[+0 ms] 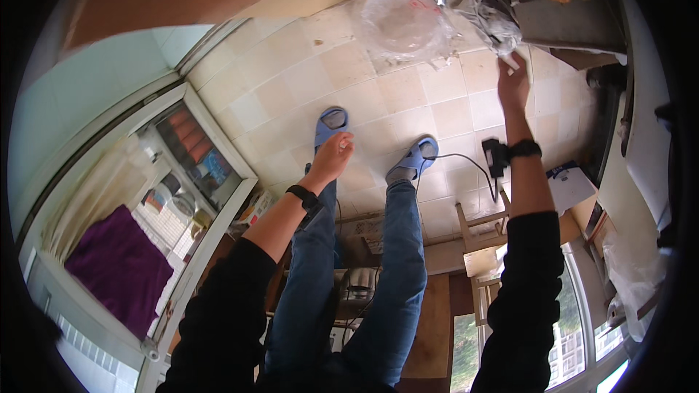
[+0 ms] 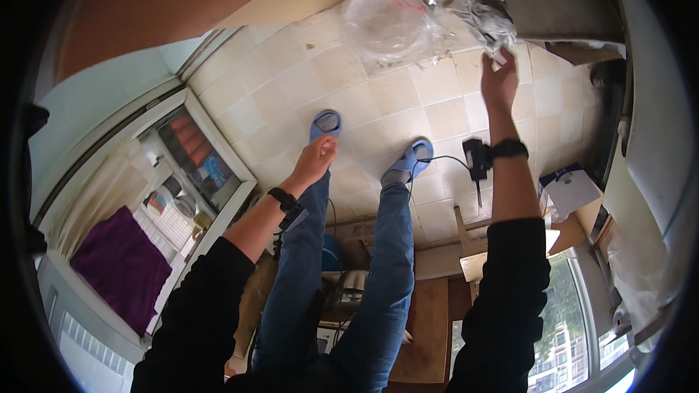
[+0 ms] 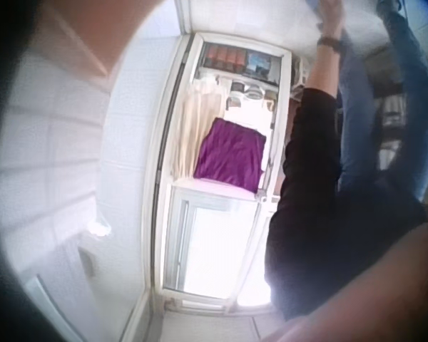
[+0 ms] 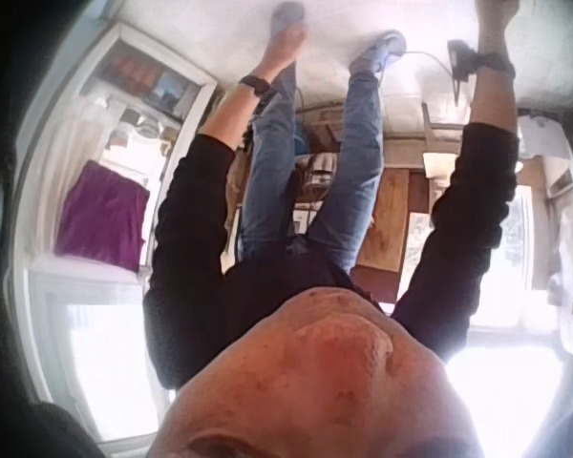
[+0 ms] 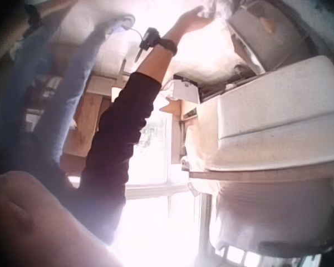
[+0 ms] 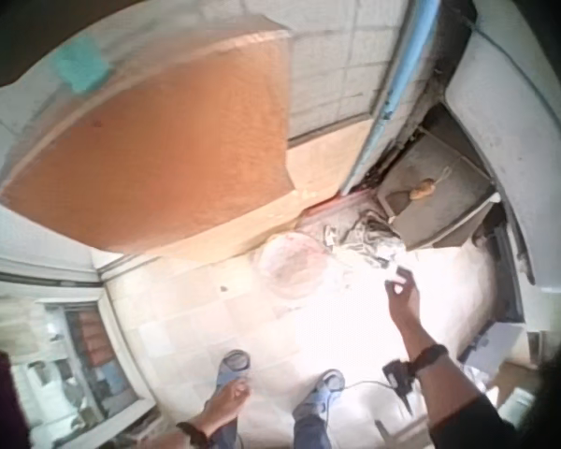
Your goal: The person sits on the floor and handles items in a bucket, then walks to the kitchen to retrieve a metal bowl and a pot lid. They remove the stove grate and burner cap, retrieve a screwdriver from a blue tray, and use it to unscrew a component of the gas stove burner.
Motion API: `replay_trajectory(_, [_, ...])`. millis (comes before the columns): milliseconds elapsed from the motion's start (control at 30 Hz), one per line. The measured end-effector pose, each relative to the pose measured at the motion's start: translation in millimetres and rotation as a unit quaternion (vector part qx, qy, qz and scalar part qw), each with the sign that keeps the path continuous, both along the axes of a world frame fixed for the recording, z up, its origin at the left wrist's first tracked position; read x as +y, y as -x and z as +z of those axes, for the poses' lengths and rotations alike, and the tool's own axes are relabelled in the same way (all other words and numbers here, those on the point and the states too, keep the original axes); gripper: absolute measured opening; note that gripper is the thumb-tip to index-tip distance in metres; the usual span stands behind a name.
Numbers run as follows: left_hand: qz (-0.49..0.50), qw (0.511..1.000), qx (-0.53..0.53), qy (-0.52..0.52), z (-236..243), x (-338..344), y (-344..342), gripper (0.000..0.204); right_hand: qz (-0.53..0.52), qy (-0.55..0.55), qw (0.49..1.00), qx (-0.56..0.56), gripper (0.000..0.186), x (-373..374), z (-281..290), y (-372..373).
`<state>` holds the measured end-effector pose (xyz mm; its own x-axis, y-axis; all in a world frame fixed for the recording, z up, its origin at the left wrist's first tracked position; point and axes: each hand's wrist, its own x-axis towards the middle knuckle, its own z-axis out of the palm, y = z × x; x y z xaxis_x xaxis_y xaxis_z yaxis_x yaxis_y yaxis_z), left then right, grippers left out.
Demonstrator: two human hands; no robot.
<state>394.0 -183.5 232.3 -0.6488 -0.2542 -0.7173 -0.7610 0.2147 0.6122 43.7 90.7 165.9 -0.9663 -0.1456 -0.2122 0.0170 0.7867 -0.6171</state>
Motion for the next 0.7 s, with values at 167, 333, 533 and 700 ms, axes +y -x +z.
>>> replay_trajectory(167, [-0.051, 0.991, -0.120, 0.038, 52.3, -45.8, -63.2, 0.027, 0.188, 0.001, 0.954, -0.235, 0.038, 5.2, 61.7, -135.9])
replay_trajectory(333, [-0.088, 0.979, -0.031, 0.180, 103.9, -82.5, -128.3, 0.024, 0.188, 0.045, 0.904, -0.381, 0.031, 46.1, 144.0, -222.4])
replay_trajectory(533, [0.005, 0.977, -0.095, 0.190, 196.6, -103.7, -180.0, 0.027, 0.136, 0.037, 0.931, -0.336, 0.031, 90.6, 226.2, -226.4])
replay_trajectory(700, [0.168, 0.961, 0.042, 0.213, 324.6, -65.1, -186.0, 0.022, 0.135, 0.086, 0.925, -0.343, 0.035, 62.3, 310.5, -194.0])
